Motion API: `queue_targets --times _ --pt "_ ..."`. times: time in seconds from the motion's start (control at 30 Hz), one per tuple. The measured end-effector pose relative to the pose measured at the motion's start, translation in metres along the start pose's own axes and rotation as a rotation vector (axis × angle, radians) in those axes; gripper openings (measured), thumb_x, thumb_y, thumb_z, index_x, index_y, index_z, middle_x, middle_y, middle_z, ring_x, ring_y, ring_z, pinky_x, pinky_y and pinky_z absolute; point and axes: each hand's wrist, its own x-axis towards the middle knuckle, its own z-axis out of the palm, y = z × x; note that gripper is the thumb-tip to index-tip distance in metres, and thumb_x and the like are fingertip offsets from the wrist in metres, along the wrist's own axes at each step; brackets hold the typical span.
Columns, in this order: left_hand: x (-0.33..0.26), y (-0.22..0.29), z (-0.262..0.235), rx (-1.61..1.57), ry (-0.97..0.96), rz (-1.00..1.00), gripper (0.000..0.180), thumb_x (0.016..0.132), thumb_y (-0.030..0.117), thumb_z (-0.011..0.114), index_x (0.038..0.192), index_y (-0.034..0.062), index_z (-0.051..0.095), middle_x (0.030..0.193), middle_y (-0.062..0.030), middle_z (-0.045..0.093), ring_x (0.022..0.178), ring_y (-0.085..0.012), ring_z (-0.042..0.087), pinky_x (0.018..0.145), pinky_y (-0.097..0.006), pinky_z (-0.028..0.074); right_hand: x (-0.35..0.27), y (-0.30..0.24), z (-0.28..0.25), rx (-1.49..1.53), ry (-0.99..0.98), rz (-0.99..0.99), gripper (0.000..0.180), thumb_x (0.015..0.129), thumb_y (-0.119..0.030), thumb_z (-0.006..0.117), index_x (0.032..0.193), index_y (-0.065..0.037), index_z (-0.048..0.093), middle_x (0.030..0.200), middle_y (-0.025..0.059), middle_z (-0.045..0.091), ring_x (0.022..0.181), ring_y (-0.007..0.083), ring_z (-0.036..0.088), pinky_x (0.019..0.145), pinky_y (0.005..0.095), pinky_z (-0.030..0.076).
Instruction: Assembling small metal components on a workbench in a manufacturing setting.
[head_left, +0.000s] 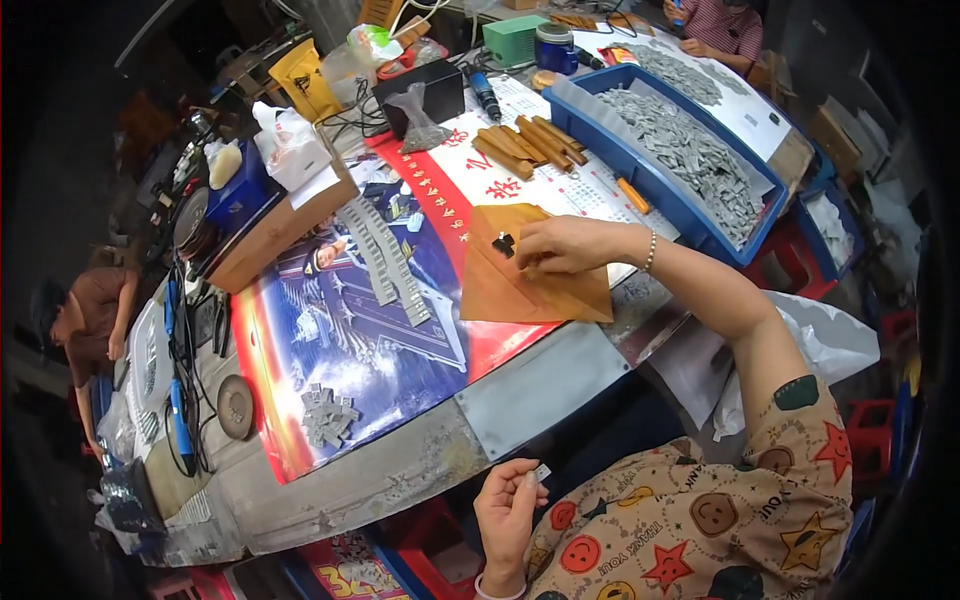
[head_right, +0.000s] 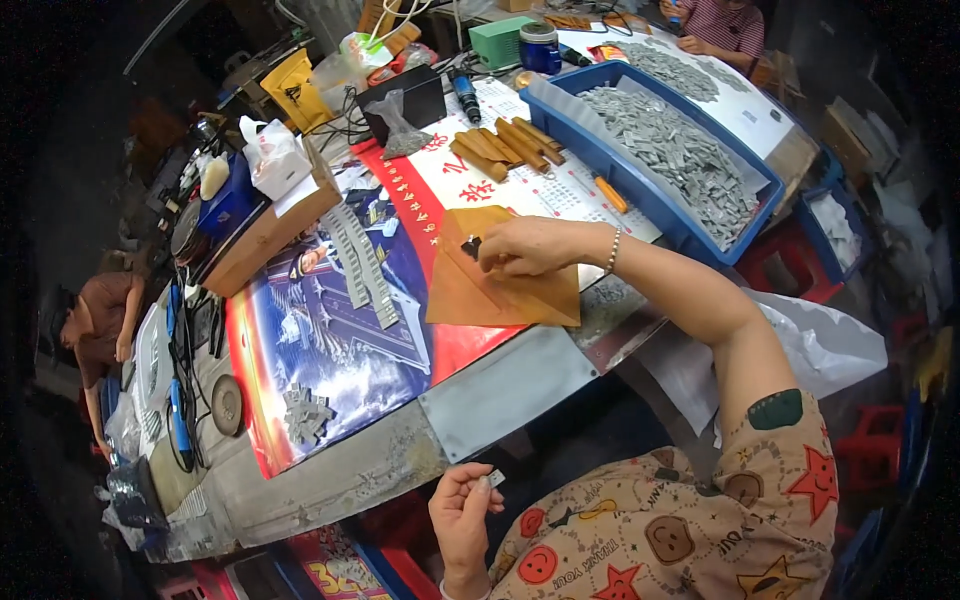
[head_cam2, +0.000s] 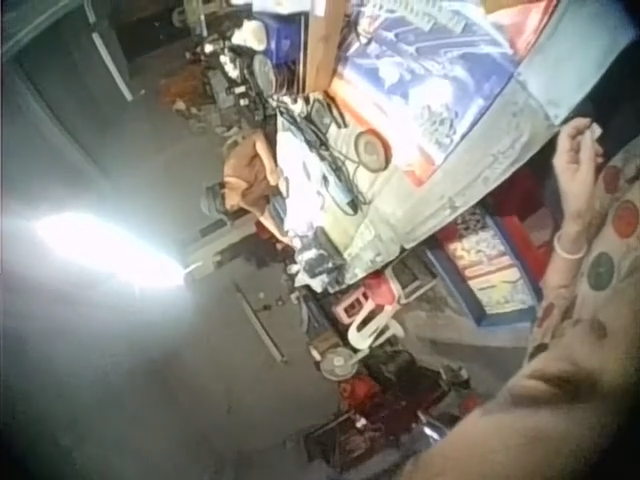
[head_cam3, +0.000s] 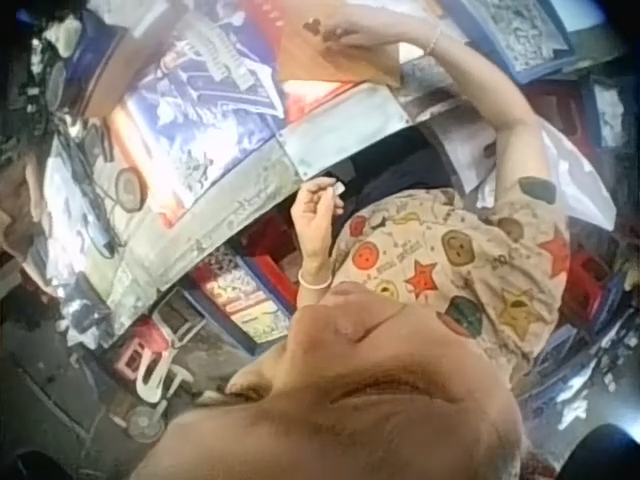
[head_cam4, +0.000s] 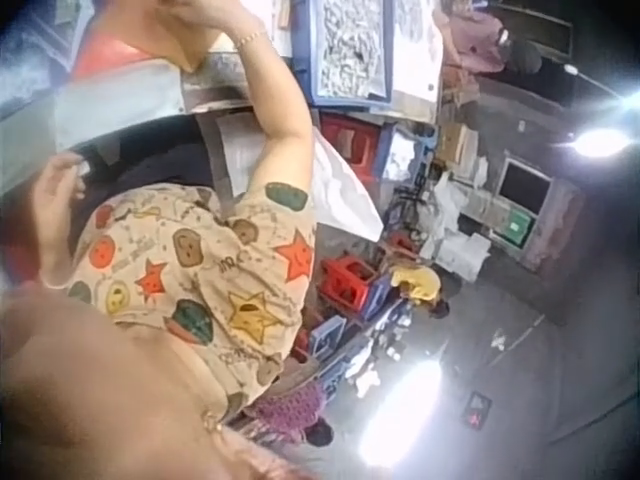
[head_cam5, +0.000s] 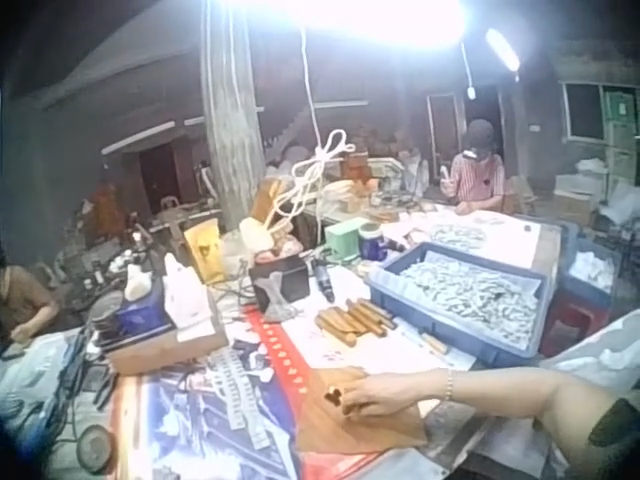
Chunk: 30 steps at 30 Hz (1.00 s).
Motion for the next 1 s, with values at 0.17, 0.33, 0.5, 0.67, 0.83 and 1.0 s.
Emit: queue_targets --times 0.17,0.33,0.5,0.67,0.83,1.0 --pt "0.000 -0.001 0.001 0.019 0.014 -0.015 0.016 0.090 0.001 0.053 0.105 -0.0035 0.058 0.074 -0.0045 0.061 0.064 -0.0070 0.058 0.059 -0.019 0.048 0.002 0.003 -0.006 -0.039 -0.101 0.014 0.015 0.085 -0.011 0.060 0.099 -0.007 0.061 0.095 0.0101 0.054 0.086 0.0274 0.057 0.073 0.0371 0.045" --pt "0.003 -0.004 -0.001 0.015 -0.009 -0.040 0.017 0.092 0.004 0.056 0.107 -0.0026 0.058 0.078 -0.0029 0.062 0.069 -0.0057 0.057 0.062 -0.018 0.047 0.010 0.003 -0.008 -0.088 -0.213 0.014 0.019 0.082 -0.010 0.062 0.101 -0.009 0.061 0.096 0.0097 0.055 0.086 0.0274 0.058 0.074 0.0378 0.046" --pt "0.004 -0.004 0.000 -0.004 -0.018 -0.042 0.017 0.092 0.004 0.056 0.107 -0.0023 0.058 0.079 -0.0028 0.062 0.070 -0.0056 0.058 0.063 -0.018 0.047 0.019 0.004 -0.009 -0.157 -0.229 -0.074 0.015 0.079 -0.009 0.063 0.093 -0.006 0.057 0.094 0.0112 0.055 0.087 0.0301 0.057 0.074 0.0392 0.046" --pt "0.006 -0.003 0.003 0.011 -0.016 -0.065 0.016 0.091 0.003 0.055 0.105 -0.0038 0.059 0.076 -0.0042 0.062 0.065 -0.0067 0.057 0.060 -0.018 0.047 0.018 0.002 -0.005 -0.114 -0.200 -0.079 0.013 0.076 -0.009 0.062 0.082 -0.001 0.054 0.087 0.0154 0.054 0.085 0.0325 0.057 0.073 0.0413 0.045" --pt "0.006 -0.014 -0.002 -0.001 -0.090 -0.063 0.020 0.093 0.005 0.054 0.112 -0.0020 0.057 0.083 -0.0018 0.061 0.073 -0.0049 0.057 0.065 -0.018 0.046 0.012 -0.004 -0.002 -0.170 -0.143 -0.081 0.009 0.076 -0.008 0.059 0.080 -0.002 0.054 0.080 0.0158 0.059 0.076 0.0347 0.059 0.066 0.0423 0.046" --pt "0.006 -0.011 -0.001 0.011 -0.090 -0.062 0.021 0.093 0.005 0.054 0.113 -0.0021 0.057 0.084 -0.0017 0.061 0.074 -0.0048 0.057 0.066 -0.018 0.046 0.007 -0.018 0.007 -0.252 -0.059 -0.013 0.007 0.080 -0.009 0.054 0.080 -0.002 0.054 0.077 0.0167 0.061 0.075 0.0363 0.060 0.066 0.0443 0.046"
